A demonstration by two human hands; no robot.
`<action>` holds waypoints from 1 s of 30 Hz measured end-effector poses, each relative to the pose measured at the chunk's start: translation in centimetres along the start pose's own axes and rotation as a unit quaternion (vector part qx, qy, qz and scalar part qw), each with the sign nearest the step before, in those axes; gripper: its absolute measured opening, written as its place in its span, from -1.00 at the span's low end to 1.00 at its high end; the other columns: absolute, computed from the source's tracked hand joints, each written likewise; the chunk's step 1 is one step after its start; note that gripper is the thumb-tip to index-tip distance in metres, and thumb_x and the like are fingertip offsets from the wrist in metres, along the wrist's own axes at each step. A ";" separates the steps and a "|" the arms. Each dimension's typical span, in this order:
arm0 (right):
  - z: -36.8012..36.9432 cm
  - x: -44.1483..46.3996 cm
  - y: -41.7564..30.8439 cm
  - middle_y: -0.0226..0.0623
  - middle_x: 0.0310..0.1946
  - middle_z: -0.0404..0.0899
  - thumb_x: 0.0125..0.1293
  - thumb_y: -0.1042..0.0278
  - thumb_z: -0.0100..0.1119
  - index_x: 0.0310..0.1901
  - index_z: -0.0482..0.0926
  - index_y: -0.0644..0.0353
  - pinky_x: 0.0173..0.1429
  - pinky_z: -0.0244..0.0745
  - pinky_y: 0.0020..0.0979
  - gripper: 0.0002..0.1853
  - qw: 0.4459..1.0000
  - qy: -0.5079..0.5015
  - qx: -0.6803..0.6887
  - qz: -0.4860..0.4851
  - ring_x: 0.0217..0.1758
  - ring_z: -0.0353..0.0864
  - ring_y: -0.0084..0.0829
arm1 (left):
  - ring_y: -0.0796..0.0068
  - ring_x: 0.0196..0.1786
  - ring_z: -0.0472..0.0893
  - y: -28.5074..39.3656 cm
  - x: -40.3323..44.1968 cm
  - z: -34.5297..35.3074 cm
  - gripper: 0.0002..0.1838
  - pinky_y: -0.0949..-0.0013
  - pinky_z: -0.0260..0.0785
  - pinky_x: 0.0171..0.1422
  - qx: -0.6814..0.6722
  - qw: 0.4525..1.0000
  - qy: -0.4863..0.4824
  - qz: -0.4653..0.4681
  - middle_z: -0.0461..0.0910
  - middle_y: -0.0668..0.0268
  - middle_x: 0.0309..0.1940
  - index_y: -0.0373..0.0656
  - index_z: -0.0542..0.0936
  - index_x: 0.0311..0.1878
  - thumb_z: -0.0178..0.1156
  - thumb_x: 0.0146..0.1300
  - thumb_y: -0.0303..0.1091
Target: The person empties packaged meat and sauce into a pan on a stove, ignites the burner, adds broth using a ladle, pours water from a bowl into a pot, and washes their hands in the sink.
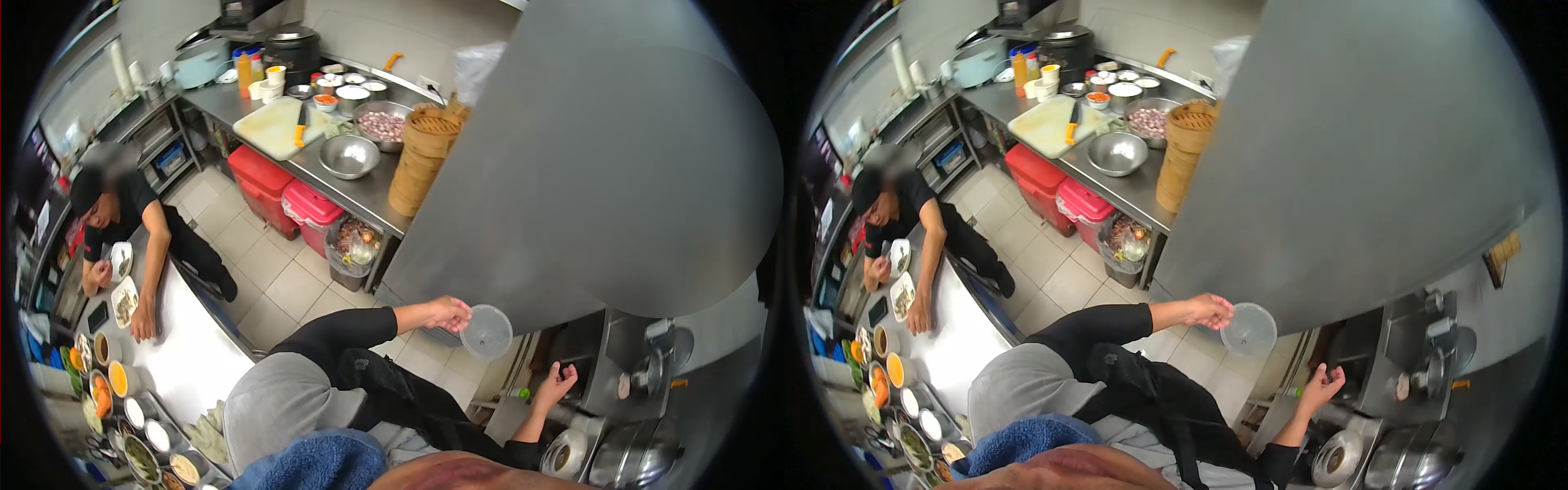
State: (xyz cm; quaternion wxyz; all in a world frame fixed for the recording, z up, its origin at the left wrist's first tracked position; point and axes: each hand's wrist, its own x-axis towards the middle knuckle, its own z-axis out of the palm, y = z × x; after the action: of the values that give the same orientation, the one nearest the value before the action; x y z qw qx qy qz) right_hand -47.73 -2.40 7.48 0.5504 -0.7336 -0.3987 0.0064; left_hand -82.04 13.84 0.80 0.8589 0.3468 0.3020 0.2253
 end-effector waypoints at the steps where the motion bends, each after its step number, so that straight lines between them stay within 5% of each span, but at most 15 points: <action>1: -0.5 0.1 0.7 -0.18 0.03 0.41 0.29 0.26 0.28 0.17 0.34 0.30 0.04 0.40 -0.42 -0.49 1.000 0.006 0.013 0.008 -0.09 0.45 -0.44 | 0.50 -0.35 0.65 -0.2 0.5 0.5 -0.74 0.45 0.56 -0.29 0.003 1.000 -0.011 -0.008 0.62 0.30 -0.34 -0.13 0.53 -0.05 0.27 0.22 -0.35; 4: -4.1 -0.3 5.5 -0.14 0.03 0.50 0.29 0.34 0.29 0.15 0.36 0.33 0.11 0.44 -0.41 -0.52 0.992 0.044 0.113 0.022 0.01 0.51 -0.42 | 0.47 -0.28 0.64 -1.7 3.4 0.6 -0.80 0.34 0.57 -0.19 0.006 0.996 -0.093 0.000 0.61 0.32 -0.31 -0.11 0.53 -0.08 0.23 0.24 -0.36; 5: -6.3 -0.8 5.6 -0.17 0.00 0.54 0.27 0.32 0.30 0.12 0.42 0.30 0.12 0.45 -0.41 -0.55 0.994 0.032 0.040 0.092 0.03 0.53 -0.43 | 0.46 -0.27 0.63 -1.4 3.3 2.2 -0.82 0.32 0.56 -0.16 0.045 0.997 -0.062 -0.001 0.60 0.31 -0.32 -0.11 0.53 -0.08 0.19 0.26 -0.37; 7: -10.9 -2.6 11.0 -0.23 -0.04 0.57 0.25 0.29 0.31 0.07 0.50 0.26 0.13 0.45 -0.39 -0.60 0.989 0.095 -0.088 0.077 -0.03 0.57 -0.40 | 0.50 -0.38 0.60 -0.9 4.3 6.1 -0.81 0.39 0.55 -0.20 0.038 0.996 -0.063 -0.058 0.58 0.35 -0.40 -0.15 0.53 -0.12 0.21 0.18 -0.46; 8: -13.1 -3.8 13.1 -0.26 -0.11 0.61 0.24 0.29 0.31 0.02 0.55 0.21 0.11 0.45 -0.38 -0.65 0.982 0.147 -0.047 0.105 -0.07 0.58 -0.41 | 0.52 -0.38 0.60 -1.1 5.2 8.4 -0.76 0.43 0.55 -0.22 0.074 0.994 -0.034 -0.067 0.58 0.35 -0.39 -0.16 0.50 -0.05 0.20 0.20 -0.45; 10: -18.6 -6.9 15.7 -0.33 -0.28 0.66 0.20 0.33 0.30 -0.18 0.65 0.19 -0.03 0.46 -0.46 -0.81 0.949 0.214 -0.149 0.178 -0.20 0.59 -0.49 | 0.54 -0.35 0.63 -2.7 8.3 11.3 -0.75 0.46 0.56 -0.23 0.119 0.986 -0.040 -0.112 0.62 0.30 -0.33 -0.18 0.47 0.00 0.19 0.27 -0.43; 12: -23.8 -10.1 17.8 -0.35 -0.36 0.66 0.19 0.34 0.30 -0.19 0.65 0.23 -0.10 0.46 -0.50 -0.80 0.933 0.250 -0.021 0.259 -0.31 0.56 -0.56 | 0.52 -0.36 0.63 -4.4 11.6 14.4 -0.78 0.45 0.57 -0.23 0.124 0.980 -0.094 -0.127 0.63 0.28 -0.31 -0.18 0.47 -0.03 0.20 0.28 -0.42; 18: -33.0 -13.7 22.9 -0.48 -0.52 0.53 0.23 0.29 0.29 -0.27 0.63 0.23 -0.46 0.33 -0.57 -0.82 0.848 0.368 -0.020 0.381 -0.52 0.44 -0.65 | 0.51 -0.34 0.62 -10.1 21.5 24.3 -0.80 0.44 0.56 -0.20 0.161 0.966 -0.103 -0.177 0.62 0.26 -0.29 -0.18 0.47 -0.04 0.18 0.31 -0.42; 21: -35.4 -13.0 26.3 -0.45 -0.50 0.56 0.24 0.31 0.29 -0.24 0.63 0.25 -0.44 0.39 -0.57 -0.82 0.850 0.304 0.038 0.428 -0.53 0.48 -0.63 | 0.41 -0.26 0.63 -12.6 28.5 28.7 -0.77 0.37 0.58 -0.14 0.178 0.961 -0.138 -0.164 0.61 0.21 -0.21 -0.18 0.49 -0.03 0.22 0.27 -0.43; 24: -35.3 -10.7 29.4 -0.26 -0.35 0.66 0.30 0.36 0.23 -0.18 0.61 0.31 -0.20 0.63 -0.45 -0.81 0.832 0.290 0.140 0.452 -0.32 0.67 -0.47 | 0.37 -0.17 0.63 -13.7 33.9 34.5 -0.74 0.35 0.58 -0.01 0.174 0.968 -0.101 -0.152 0.60 0.25 -0.18 -0.17 0.50 0.00 0.25 0.26 -0.41; 25: -34.6 -10.9 32.1 -0.24 -0.31 0.67 0.27 0.33 0.21 -0.19 0.63 0.25 -0.16 0.61 -0.35 -0.82 0.899 0.170 -0.006 0.404 -0.28 0.67 -0.39 | 0.37 -0.10 0.61 -14.2 37.2 34.4 -0.73 0.35 0.56 0.06 0.144 0.965 -0.158 -0.155 0.60 0.27 -0.14 -0.17 0.51 0.02 0.24 0.28 -0.39; 27: -33.7 -11.4 38.0 -0.21 -0.21 0.68 0.23 0.29 0.17 -0.21 0.65 0.13 -0.07 0.57 -0.15 -0.83 0.906 0.006 -0.363 0.219 -0.19 0.66 -0.22 | 0.35 0.02 0.58 -14.8 43.8 35.2 -0.73 0.33 0.49 0.19 0.134 0.932 -0.270 -0.200 0.55 0.23 -0.01 -0.21 0.46 0.11 0.07 0.39 -0.35; 28: -31.8 -9.9 36.0 -0.23 -0.34 0.64 0.18 0.32 0.15 -0.30 0.64 0.10 -0.16 0.48 -0.16 -0.88 0.802 0.068 -0.565 0.182 -0.27 0.59 -0.21 | 0.32 0.07 0.56 -15.3 47.4 35.6 -0.69 0.30 0.46 0.25 0.131 0.901 -0.350 -0.223 0.52 0.18 0.04 -0.24 0.44 0.15 -0.04 0.46 -0.30; 29: -31.5 -9.4 35.5 -0.23 -0.50 0.56 0.17 0.35 0.10 -0.45 0.61 0.10 -0.24 0.42 -0.17 -0.88 0.846 0.246 -0.473 0.012 -0.39 0.52 -0.19 | 0.26 0.11 0.55 -14.7 47.7 38.7 -0.64 0.27 0.45 0.26 0.167 0.920 -0.276 -0.221 0.51 0.11 0.06 -0.26 0.42 0.18 -0.08 0.47 -0.23; 30: -30.1 -8.6 36.4 -0.23 -0.54 0.49 0.18 0.34 0.08 -0.52 0.55 0.12 -0.37 0.35 -0.15 -0.84 0.794 0.236 -0.548 0.119 -0.50 0.42 -0.19 | 0.27 0.12 0.53 -15.0 49.5 40.9 -0.62 0.28 0.44 0.27 0.409 0.803 -0.429 -0.051 0.50 0.08 0.08 -0.31 0.39 0.21 -0.04 0.46 -0.27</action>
State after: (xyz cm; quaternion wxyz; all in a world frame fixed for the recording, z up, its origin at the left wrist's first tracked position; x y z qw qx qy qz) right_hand -19.03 -34.40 -13.92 0.1281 -0.9328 -0.1027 -0.3209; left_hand -16.34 14.72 -4.56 0.6894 0.7114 -0.0163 -0.1354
